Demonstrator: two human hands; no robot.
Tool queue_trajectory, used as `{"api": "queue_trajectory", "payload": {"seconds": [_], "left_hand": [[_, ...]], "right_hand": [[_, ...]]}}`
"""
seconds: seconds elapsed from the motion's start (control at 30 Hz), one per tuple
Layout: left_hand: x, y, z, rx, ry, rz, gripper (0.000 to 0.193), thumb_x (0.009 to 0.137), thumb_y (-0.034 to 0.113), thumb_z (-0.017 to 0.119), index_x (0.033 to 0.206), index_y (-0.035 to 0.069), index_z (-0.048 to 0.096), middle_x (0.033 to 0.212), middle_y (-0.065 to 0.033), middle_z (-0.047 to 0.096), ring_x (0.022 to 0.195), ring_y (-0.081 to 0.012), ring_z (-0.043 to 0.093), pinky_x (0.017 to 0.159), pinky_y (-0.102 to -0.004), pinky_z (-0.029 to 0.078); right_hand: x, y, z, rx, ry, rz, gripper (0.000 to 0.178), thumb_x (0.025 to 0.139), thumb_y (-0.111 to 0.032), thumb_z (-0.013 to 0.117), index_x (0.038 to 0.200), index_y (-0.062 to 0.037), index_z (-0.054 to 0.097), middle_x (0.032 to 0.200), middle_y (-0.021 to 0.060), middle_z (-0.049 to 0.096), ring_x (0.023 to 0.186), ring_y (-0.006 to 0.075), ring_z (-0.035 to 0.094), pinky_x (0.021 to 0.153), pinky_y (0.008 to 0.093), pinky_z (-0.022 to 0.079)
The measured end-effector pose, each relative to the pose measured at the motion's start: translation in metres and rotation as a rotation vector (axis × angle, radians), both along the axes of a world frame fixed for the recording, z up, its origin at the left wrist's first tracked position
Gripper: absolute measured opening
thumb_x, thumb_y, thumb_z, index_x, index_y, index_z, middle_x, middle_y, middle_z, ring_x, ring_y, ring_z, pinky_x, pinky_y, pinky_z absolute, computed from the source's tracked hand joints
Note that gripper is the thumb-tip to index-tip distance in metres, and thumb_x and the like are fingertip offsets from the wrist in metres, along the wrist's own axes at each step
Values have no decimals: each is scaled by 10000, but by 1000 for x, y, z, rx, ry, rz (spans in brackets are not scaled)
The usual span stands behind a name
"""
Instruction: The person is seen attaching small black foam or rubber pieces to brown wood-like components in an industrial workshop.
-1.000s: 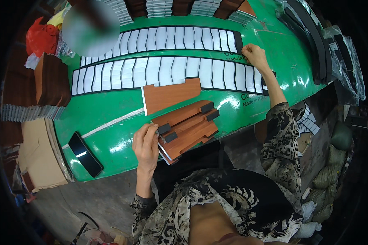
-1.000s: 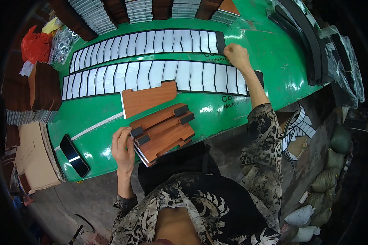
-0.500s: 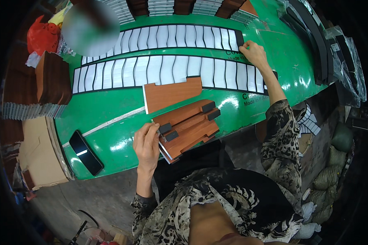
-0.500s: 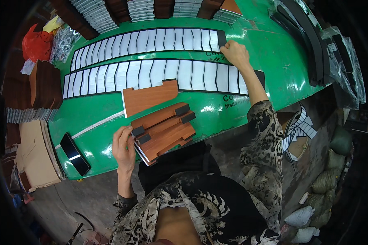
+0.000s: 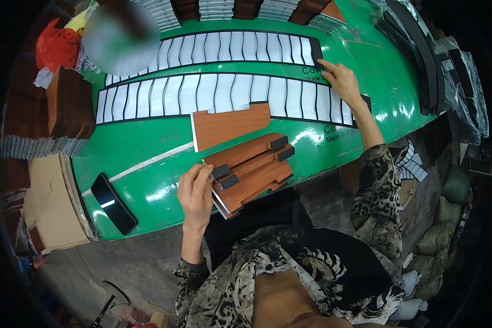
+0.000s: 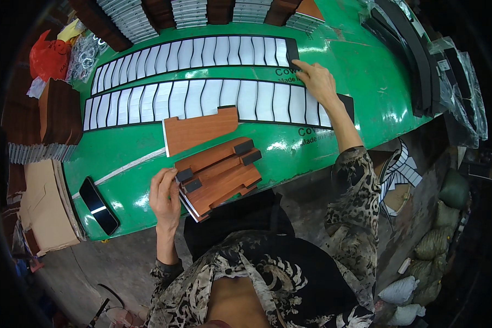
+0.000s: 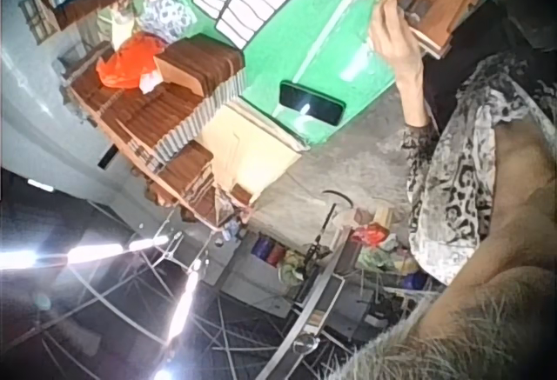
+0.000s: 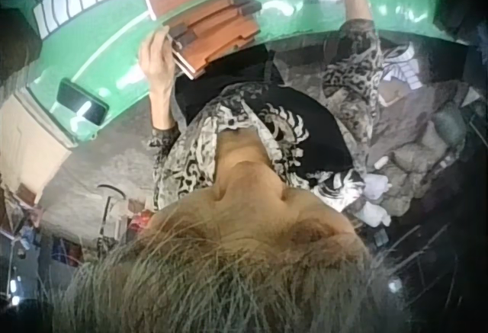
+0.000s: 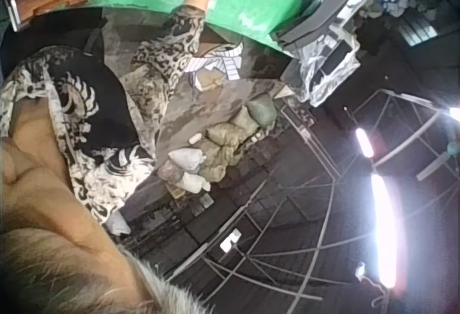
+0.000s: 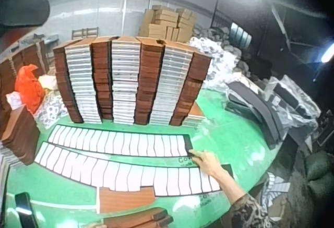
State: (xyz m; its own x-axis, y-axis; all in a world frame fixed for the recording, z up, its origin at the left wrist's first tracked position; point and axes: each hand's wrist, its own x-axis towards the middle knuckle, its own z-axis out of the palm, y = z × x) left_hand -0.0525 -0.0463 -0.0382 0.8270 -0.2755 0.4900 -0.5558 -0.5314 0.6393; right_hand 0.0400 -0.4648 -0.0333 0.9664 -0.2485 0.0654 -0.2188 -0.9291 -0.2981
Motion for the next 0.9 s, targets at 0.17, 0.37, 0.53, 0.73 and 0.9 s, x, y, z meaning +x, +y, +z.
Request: {"api": "queue_trajectory", "payload": {"seconds": [0.17,0.37,0.53,0.73,0.9], "left_hand": [[-2,3,1,31,49,-32,265,800,-64,601,1056,1,598,1043,-167,597,937,-302,601,789,-356,491],[-2,3,3,39,46,-33,267,798,-64,605,1056,3,597,1043,-167,598,936,-303,601,789,-356,491],[-2,5,3,36,43,-39,269,795,-68,608,1054,2,595,1041,-168,597,935,-303,604,786,-356,492],[-2,3,4,44,39,-32,262,796,-69,606,1049,-2,593,1038,-168,598,930,-304,605,785,-358,493],[-2,4,5,51,46,-33,258,797,-68,603,1046,0,594,1034,-165,600,928,-303,606,783,-361,491]], "right_hand": [[2,7,3,-108,47,65,321,867,-187,584,1181,-248,611,877,119,587,816,295,599,701,405,478],[2,4,-10,-109,-164,183,318,820,-103,628,1131,-169,626,940,90,596,858,273,605,694,392,489],[8,3,-5,-112,-252,297,258,801,-81,635,1056,-120,622,995,81,606,902,297,602,733,393,492],[18,-4,4,-87,-88,315,234,787,-62,631,1016,-75,584,1001,90,609,908,313,600,749,403,484],[18,-8,1,33,-84,290,255,763,-102,657,997,-66,561,987,96,616,884,297,613,742,382,482]]}}
